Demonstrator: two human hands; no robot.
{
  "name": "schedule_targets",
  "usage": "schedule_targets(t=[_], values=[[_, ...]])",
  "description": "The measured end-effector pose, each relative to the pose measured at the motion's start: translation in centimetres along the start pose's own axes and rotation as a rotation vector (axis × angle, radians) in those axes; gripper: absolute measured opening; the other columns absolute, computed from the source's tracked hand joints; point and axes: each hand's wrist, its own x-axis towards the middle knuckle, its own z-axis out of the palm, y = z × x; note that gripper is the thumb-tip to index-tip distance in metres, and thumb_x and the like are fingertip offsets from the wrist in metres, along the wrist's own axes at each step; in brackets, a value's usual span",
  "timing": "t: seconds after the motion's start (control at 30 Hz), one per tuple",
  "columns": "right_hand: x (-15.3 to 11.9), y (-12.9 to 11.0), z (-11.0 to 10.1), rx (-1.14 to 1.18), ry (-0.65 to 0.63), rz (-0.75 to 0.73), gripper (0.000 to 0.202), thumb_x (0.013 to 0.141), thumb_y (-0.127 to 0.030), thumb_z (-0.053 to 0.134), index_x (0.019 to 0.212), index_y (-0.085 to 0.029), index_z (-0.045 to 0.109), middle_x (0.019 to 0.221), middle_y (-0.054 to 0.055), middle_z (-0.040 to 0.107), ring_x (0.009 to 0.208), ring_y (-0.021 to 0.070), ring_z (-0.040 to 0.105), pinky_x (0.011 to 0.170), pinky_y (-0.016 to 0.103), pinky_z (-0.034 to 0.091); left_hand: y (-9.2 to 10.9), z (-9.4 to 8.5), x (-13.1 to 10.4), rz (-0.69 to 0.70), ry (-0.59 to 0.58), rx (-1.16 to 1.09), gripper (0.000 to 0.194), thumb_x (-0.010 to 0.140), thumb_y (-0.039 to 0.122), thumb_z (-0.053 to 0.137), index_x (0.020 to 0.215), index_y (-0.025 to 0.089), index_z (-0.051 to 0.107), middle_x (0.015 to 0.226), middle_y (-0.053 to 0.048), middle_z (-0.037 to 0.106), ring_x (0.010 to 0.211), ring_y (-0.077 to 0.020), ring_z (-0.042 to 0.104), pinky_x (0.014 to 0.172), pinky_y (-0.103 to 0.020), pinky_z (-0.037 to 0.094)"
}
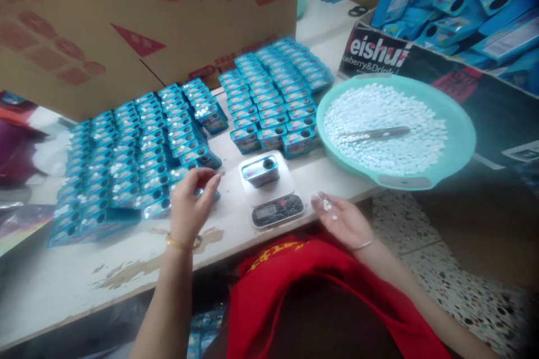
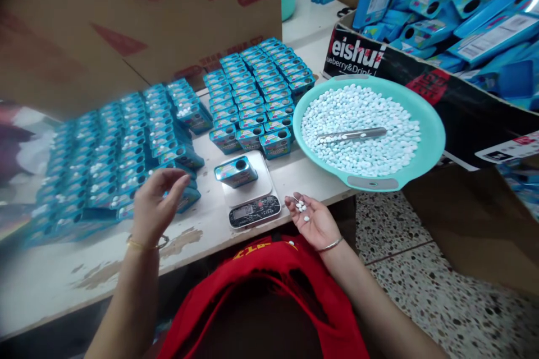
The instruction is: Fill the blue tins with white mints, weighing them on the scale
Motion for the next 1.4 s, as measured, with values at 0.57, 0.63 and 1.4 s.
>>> schedule_targets(t=[0.57, 0.63, 1.4], values=[[-1.0, 1.4, 3.9, -0.247, -0.169, -0.087, 0.008, 0.079, -0.014, 0.062, 0.086, -0.016, 0.064, 0.082, 0.003, 0.062, 0.070, 0.0093, 0.059, 0.059, 0.018, 0.051, -1.1, 4.2, -1.1, 0.078, -0.143, -0.165, 0.035, 0.081, 0.041, 0.062, 0.109, 0.019, 0.056, 0.099, -0.006, 0.065, 0.084, -0.0154, 0.062, 0.068, -0.027, 0.049], [-1.3, 1.2, 5.5, -0.391, -0.230, -0.174, 0.013, 0.077, -0.017, 0.066, 0.090, -0.015, 0.063, 0.083, 0.003, 0.062, 0.066, 0.0074, 0.056, 0.056, 0.017, 0.048, -1.2, 4.5, -0.9, 0.088, -0.130, -0.172, 0.036, 0.082, 0.039, 0.062, 0.111, 0.020, 0.055, 0.100, -0.006, 0.065, 0.085, -0.0155, 0.063, 0.067, -0.026, 0.048], [-0.6, -2.8, 13.7, -0.726, -0.479, -0.354, 0.016, 0.086, -0.025, 0.059, 0.097, -0.015, 0.064, 0.073, -0.003, 0.057, 0.052, 0.0028, 0.044, 0.047, 0.016, 0.034, -3.9, 3.9, -3.2, -0.011, -0.091, -0.104, 0.024, 0.085, 0.038, 0.057, 0.097, 0.018, 0.064, 0.084, -0.002, 0.067, 0.070, -0.0112, 0.058, 0.066, -0.024, 0.046]])
